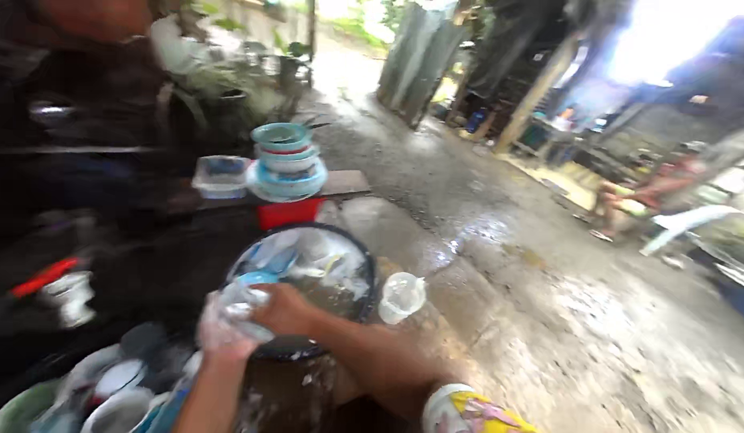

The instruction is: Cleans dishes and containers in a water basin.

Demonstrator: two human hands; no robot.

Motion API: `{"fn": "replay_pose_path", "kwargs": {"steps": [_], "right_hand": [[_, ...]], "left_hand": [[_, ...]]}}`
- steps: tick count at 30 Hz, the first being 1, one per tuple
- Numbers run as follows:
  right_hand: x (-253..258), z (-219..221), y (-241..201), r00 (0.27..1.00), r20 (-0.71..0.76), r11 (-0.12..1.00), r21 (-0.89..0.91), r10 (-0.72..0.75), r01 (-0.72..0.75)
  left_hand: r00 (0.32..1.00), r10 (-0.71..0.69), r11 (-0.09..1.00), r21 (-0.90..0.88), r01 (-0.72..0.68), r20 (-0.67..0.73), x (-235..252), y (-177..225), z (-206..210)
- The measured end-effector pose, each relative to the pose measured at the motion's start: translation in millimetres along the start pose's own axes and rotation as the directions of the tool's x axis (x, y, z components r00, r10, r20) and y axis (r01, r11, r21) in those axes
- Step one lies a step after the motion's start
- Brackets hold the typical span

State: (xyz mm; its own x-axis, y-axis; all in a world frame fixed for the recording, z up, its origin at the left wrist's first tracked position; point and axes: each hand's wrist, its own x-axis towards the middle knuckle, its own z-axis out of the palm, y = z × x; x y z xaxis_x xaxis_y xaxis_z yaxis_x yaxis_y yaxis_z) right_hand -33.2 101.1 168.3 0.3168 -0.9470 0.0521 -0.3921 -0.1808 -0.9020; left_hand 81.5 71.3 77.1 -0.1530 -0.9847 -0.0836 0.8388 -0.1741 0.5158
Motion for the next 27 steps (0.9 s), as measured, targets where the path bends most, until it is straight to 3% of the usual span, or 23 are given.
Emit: {"fn": "replay_pose_path", "kwargs": {"steps": [3, 6, 10, 12, 13, 14, 16, 18, 20, 22, 23, 25, 27], "right_hand": [[4.5, -21.2, -1.6, 0.974, -0.146, 0.922, 0.372, 0.173, -0.108], [11.4, -52.5, 6.2, 0.905, -0.181, 0.826, 0.505, 0.385, -0.251], [21.3, -70.0, 45.5, 0.802, -0.427, 0.878, 0.417, 0.418, -0.236], [14.6, -69.0, 46.1, 0.759, -0.566, 0.943, 0.266, 0.321, -0.200], [8.3, -61.7, 40.6, 0.776, -0.588, 0.974, 0.157, 0.227, -0.166], [0.4, -48.3, 32.9, 0.821, -0.561, 0.993, 0.031, 0.109, -0.111], [-14.9, -12.9, 19.2, 0.916, -0.381, 0.975, -0.218, -0.123, 0.041], [-16.4, 0.8, 12.1, 0.936, -0.228, 0.919, -0.352, -0.270, 0.180], [1.4, -16.4, 8.7, 0.984, -0.172, 0.974, -0.226, -0.050, 0.010], [24.5, -39.0, 8.1, 0.957, -0.131, 0.961, -0.071, 0.258, -0.269], [28.0, -42.3, 5.6, 0.940, -0.123, 0.939, -0.097, 0.318, -0.330], [17.9, -25.1, -6.2, 0.965, -0.142, 0.948, -0.203, 0.219, -0.245], [-1.9, -3.3, -12.6, 0.987, -0.153, 0.974, -0.226, -0.037, 0.002]], "left_hand": [[0.997, -0.071, 0.997, 0.029, 0.072, -0.036, 1.8, 1.3, -11.7], [0.982, -0.097, 0.988, 0.103, 0.114, -0.162, -6.1, 5.7, -0.2], [0.997, -0.072, 0.987, 0.143, 0.071, 0.007, -17.6, 16.6, 19.5], [1.000, 0.014, 0.952, 0.305, -0.006, -0.024, -21.8, 20.5, 23.4], [0.994, 0.086, 0.893, 0.447, -0.045, -0.071, -24.7, 19.3, 28.0], [0.980, 0.162, 0.811, 0.581, -0.068, -0.112, -27.4, 14.7, 34.1], [0.973, 0.224, 0.700, 0.704, -0.122, -0.054, -35.2, 2.6, 36.6], [0.978, 0.204, 0.718, 0.673, -0.174, 0.035, -43.3, -4.0, 37.2], [0.974, 0.222, 0.643, 0.758, -0.111, -0.046, -48.1, -2.6, 46.9], [0.972, 0.221, 0.527, 0.848, -0.048, -0.082, -53.2, 2.9, 54.9], [0.974, 0.213, 0.517, 0.855, -0.043, -0.080, -53.3, 5.0, 55.6], [0.968, 0.237, 0.576, 0.815, -0.069, -0.085, -49.1, 11.4, 52.3], [0.963, 0.252, 0.613, 0.786, -0.080, -0.098, -49.6, 19.6, 52.8]]}}
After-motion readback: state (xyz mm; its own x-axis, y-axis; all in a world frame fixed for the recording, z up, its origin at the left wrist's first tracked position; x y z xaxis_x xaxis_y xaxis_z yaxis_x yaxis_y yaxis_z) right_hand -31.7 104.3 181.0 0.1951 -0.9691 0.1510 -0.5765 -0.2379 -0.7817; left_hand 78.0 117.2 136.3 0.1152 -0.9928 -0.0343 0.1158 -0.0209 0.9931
